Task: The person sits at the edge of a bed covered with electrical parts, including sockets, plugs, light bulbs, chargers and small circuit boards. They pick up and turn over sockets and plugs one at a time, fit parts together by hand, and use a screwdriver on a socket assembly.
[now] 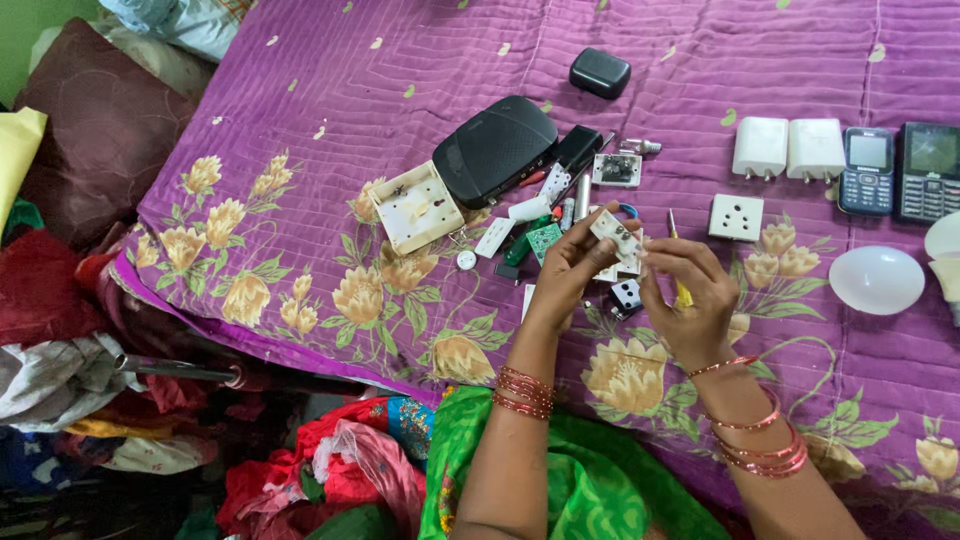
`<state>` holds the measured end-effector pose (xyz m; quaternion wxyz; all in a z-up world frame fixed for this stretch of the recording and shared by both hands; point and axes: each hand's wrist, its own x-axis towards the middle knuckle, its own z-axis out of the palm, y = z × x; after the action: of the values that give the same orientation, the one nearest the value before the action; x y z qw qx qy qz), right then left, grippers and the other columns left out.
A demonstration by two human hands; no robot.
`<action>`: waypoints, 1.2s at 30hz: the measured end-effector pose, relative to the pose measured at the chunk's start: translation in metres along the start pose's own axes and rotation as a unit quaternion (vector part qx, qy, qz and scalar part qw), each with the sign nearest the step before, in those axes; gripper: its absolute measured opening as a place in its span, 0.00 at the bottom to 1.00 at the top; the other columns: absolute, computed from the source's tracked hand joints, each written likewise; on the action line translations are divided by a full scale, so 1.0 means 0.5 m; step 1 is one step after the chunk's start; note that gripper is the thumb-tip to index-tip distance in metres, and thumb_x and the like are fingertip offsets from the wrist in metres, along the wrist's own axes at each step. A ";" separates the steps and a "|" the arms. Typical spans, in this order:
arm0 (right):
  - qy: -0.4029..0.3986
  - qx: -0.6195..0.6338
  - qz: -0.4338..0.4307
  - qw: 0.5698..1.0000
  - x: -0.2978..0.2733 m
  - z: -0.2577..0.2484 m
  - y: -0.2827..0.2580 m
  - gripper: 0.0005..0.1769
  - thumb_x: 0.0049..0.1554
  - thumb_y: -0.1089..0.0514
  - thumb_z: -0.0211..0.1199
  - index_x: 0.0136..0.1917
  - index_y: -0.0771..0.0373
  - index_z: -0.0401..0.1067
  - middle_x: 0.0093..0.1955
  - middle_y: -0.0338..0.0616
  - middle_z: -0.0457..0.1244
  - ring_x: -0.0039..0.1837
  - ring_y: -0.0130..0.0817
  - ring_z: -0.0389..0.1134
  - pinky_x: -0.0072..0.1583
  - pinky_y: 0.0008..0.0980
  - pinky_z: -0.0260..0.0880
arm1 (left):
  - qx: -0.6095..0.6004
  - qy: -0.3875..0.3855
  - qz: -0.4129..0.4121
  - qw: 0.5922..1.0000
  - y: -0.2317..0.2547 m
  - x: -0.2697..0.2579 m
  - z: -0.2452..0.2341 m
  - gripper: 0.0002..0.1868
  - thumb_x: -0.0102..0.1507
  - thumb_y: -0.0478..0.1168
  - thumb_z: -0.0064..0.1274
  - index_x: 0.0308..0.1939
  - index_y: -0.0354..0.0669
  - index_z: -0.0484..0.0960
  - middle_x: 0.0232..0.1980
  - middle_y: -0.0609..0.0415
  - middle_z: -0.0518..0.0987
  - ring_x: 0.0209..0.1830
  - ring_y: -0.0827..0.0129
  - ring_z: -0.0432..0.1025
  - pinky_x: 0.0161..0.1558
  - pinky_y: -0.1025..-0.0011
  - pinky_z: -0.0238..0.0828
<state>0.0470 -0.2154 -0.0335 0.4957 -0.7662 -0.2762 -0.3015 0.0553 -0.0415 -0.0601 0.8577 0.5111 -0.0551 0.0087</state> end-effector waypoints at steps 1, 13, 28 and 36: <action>0.002 0.002 0.005 1.000 0.000 0.000 0.000 0.13 0.54 0.71 0.68 0.53 0.64 0.76 0.56 0.47 0.69 0.54 0.36 0.72 0.54 0.32 0.75 | 0.004 0.000 0.000 1.000 0.003 0.000 0.001 0.28 0.69 0.38 0.55 0.74 0.39 0.70 0.63 0.48 0.81 0.63 0.66 0.75 0.65 0.68 0.74; -0.024 0.248 0.217 0.944 -0.026 0.011 0.046 0.17 0.63 0.63 0.66 0.65 0.67 0.73 0.57 0.48 0.70 0.54 0.28 0.73 0.52 0.27 0.80 | 0.071 0.019 0.026 0.997 -0.044 0.011 -0.008 0.25 0.63 0.37 0.64 0.64 0.36 0.79 0.57 0.51 0.83 0.54 0.69 0.79 0.56 0.70 0.80; -0.023 0.299 0.230 0.926 -0.025 0.017 0.069 0.16 0.63 0.67 0.65 0.64 0.71 0.72 0.53 0.49 0.70 0.52 0.27 0.73 0.51 0.27 0.80 | 0.056 0.032 0.030 0.997 -0.039 0.005 0.016 0.24 0.61 0.30 0.63 0.60 0.29 0.78 0.47 0.46 0.85 0.46 0.67 0.81 0.49 0.69 0.82; -0.050 0.232 0.205 0.950 -0.021 0.011 0.056 0.14 0.61 0.68 0.66 0.61 0.69 0.75 0.52 0.42 0.69 0.49 0.23 0.71 0.48 0.22 0.76 | 0.121 0.075 0.003 0.990 -0.016 -0.005 0.028 0.21 0.64 0.41 0.63 0.60 0.38 0.80 0.40 0.51 0.85 0.38 0.75 0.79 0.41 0.77 0.78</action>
<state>0.0615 -0.2214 -0.0595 0.6961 -0.6845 -0.2001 -0.0826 0.0524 -0.0576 -0.0607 0.7910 0.6091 0.0095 0.0559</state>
